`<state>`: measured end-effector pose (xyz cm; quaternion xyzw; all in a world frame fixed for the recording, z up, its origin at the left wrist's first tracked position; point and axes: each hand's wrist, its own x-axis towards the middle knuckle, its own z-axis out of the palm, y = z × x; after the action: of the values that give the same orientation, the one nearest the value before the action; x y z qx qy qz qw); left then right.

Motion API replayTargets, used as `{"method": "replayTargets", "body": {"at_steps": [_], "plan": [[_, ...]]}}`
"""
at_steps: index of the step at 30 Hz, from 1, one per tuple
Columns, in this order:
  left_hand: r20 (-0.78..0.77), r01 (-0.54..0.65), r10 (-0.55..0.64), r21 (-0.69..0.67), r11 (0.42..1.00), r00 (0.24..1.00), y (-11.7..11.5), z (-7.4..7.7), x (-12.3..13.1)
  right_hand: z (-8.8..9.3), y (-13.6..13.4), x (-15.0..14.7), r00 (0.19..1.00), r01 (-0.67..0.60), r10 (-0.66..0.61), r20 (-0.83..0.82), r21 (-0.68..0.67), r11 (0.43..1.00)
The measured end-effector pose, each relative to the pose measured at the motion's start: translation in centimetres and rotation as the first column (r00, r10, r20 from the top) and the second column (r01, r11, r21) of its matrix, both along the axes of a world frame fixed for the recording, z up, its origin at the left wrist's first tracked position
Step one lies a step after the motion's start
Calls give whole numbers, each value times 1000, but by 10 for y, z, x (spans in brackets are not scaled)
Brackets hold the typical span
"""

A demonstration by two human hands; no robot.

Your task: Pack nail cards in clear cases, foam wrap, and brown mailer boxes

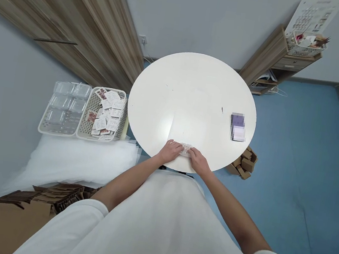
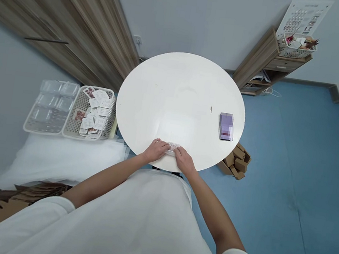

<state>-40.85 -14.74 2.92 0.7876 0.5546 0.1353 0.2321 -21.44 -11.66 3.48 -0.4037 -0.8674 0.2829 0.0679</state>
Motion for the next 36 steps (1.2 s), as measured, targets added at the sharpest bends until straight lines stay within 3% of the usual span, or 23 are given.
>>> {"method": "replayTargets", "body": {"at_steps": [6, 14, 20, 25, 31, 34, 36], "plan": [[181, -85, 113, -157, 984, 977, 0, 12, -8, 7, 1, 4, 993, 99, -106, -42, -135, 986], [390, -94, 307, -478, 873, 868, 37, 16, -25, 14, 45, 3, 954, 194, -267, -137, -396, 897], [328, -171, 402, -555, 814, 855, 60, 2, -29, 2, 75, -11, 919, 269, -371, -133, -477, 837], [157, -264, 429, -590, 763, 889, 63, -9, -31, -10, 86, -22, 921, 292, -385, -58, -551, 781], [-111, -434, 442, -501, 749, 890, 59, -3, -29, -15, 88, -28, 932, 301, -363, -7, -541, 785], [-244, -510, 461, -208, 835, 853, 50, 9, -19, -18, 86, -30, 941, 292, -338, -6, -491, 821], [-236, -375, 357, -37, 926, 904, 40, 15, -8, -21, 84, -30, 948, 278, -317, -11, -451, 848]]}}
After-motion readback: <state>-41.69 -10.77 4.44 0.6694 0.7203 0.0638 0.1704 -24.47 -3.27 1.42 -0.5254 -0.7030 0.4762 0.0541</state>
